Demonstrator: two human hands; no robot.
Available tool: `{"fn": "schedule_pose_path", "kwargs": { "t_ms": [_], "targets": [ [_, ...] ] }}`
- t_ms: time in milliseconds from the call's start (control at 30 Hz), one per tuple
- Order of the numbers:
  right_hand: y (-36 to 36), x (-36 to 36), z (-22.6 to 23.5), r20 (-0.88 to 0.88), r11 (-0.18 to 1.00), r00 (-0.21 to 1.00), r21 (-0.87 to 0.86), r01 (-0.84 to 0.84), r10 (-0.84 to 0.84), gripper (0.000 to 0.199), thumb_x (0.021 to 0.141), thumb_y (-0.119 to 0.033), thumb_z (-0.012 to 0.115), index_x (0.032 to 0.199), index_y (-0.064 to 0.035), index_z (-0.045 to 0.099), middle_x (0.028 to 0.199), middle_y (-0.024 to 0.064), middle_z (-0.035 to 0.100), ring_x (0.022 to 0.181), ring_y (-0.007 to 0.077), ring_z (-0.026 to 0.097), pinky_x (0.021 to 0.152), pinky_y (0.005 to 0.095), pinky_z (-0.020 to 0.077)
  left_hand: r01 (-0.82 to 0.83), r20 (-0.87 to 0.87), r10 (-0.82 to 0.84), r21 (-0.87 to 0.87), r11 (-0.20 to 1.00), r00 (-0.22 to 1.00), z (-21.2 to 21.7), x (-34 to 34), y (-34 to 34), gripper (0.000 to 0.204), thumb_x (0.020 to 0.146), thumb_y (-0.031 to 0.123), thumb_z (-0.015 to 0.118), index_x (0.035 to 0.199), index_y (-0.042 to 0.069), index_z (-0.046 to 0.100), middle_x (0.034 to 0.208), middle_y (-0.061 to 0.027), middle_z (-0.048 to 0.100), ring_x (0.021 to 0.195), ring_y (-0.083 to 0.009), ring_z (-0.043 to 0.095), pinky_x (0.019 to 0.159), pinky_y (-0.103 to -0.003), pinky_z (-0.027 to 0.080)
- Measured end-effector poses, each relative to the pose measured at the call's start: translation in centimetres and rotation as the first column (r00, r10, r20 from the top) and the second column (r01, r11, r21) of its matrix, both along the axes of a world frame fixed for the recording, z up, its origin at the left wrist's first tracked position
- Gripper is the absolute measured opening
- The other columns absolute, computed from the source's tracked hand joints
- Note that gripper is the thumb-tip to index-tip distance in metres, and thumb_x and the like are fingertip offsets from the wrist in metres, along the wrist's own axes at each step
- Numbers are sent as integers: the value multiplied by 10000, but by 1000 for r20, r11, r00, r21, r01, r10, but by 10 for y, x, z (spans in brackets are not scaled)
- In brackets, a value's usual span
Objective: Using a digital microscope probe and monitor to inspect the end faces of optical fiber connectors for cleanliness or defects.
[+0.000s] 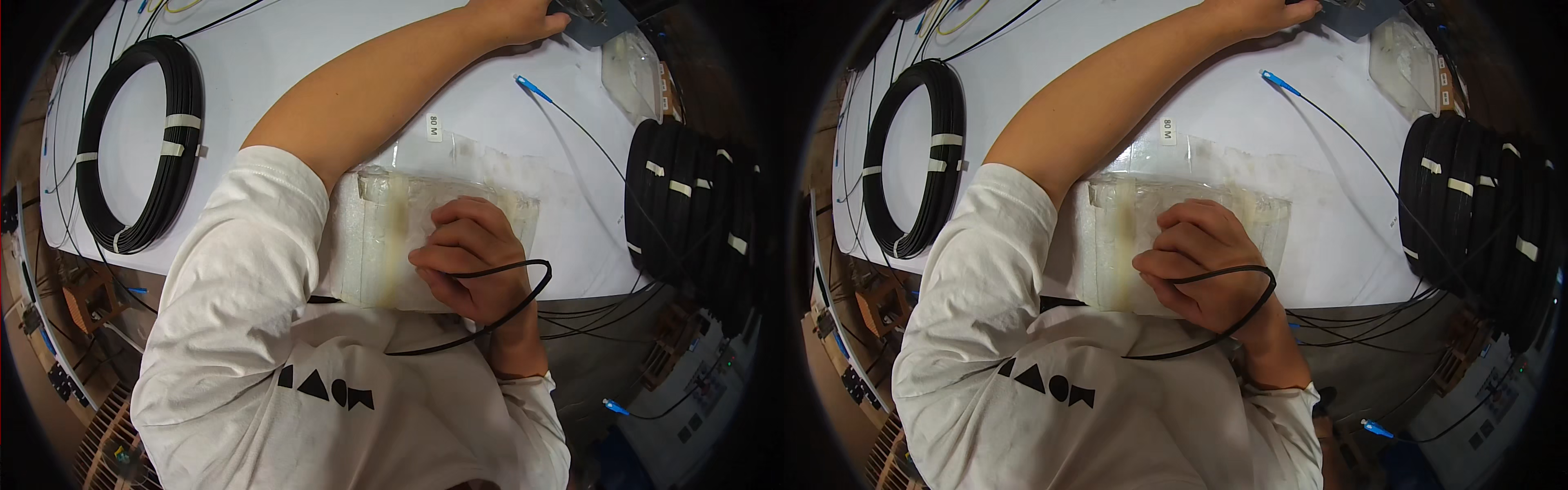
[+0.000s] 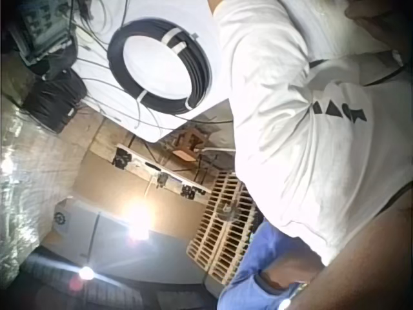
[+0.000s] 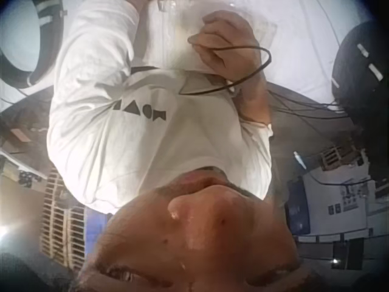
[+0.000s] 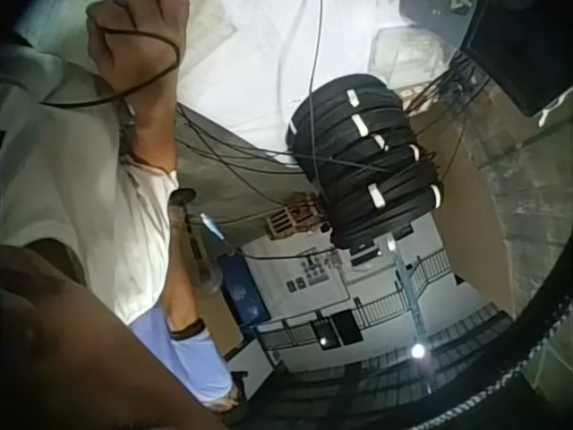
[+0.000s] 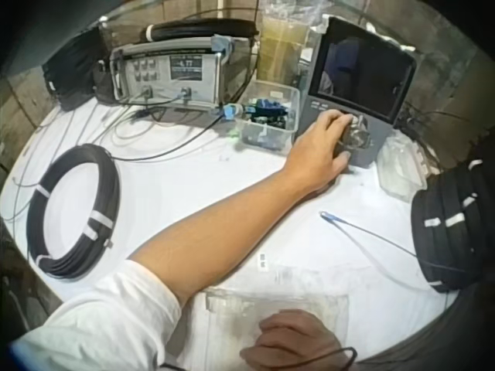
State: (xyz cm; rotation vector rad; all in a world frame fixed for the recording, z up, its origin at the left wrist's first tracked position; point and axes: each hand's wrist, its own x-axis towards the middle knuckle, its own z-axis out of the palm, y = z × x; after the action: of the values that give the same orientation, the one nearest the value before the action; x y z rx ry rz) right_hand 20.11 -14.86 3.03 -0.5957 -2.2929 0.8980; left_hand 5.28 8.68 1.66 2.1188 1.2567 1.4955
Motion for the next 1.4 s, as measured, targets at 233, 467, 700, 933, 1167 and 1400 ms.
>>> {"fn": "schedule_pose_path", "kwargs": {
  "t_ms": [233,467,700,933,1167,1400],
  "targets": [
    [0,-3,1,25,1000,1000,5,-4,4,286,708,-36,835,958,-133,738,907,24,639,1033,279,634,896,463,554,-3,-13,3,-57,998,1000,4,-3,-2,629,858,112,751,1436,54,510,1408,-162,505,1235,-396,594,1044,-451,501],
    [0,-3,1,2,999,1000,-34,-18,18,297,710,-29,832,971,-139,742,912,29,642,1020,280,634,885,456,552,-27,-39,26,-18,999,999,4,-6,-2,630,865,112,746,1443,55,502,1408,-169,502,1240,-396,590,1051,-452,498],
    [1,-3,1,11,1000,1000,-7,6,-6,255,709,-42,801,951,-119,777,860,45,651,959,296,648,857,456,549,-12,-24,11,-45,999,1000,4,-1,-3,633,872,113,747,1451,62,496,1413,-167,499,1252,-394,585,1063,-444,494],
    [3,-1,0,24,1000,999,8,-28,28,261,704,-51,802,952,-128,780,836,35,639,960,292,647,856,456,547,3,-27,-5,-59,998,1000,5,-1,-3,631,881,109,746,1458,65,495,1421,-162,495,1258,-385,584,1067,-438,494],
    [2,-4,2,10,1000,1000,9,8,-8,274,708,-48,824,956,-132,744,886,30,637,992,278,634,839,438,542,-6,-37,4,-46,999,999,7,-4,-4,626,869,99,753,1443,58,508,1412,-163,502,1253,-384,587,1065,-437,495],
    [2,-1,-4,10,1000,1000,-4,5,-5,259,702,-57,804,949,-132,781,855,29,659,952,286,647,843,450,544,14,4,-14,1,1000,1000,1,0,0,625,855,96,754,1431,55,517,1398,-166,510,1240,-396,590,1052,-443,498]
  ]
}}
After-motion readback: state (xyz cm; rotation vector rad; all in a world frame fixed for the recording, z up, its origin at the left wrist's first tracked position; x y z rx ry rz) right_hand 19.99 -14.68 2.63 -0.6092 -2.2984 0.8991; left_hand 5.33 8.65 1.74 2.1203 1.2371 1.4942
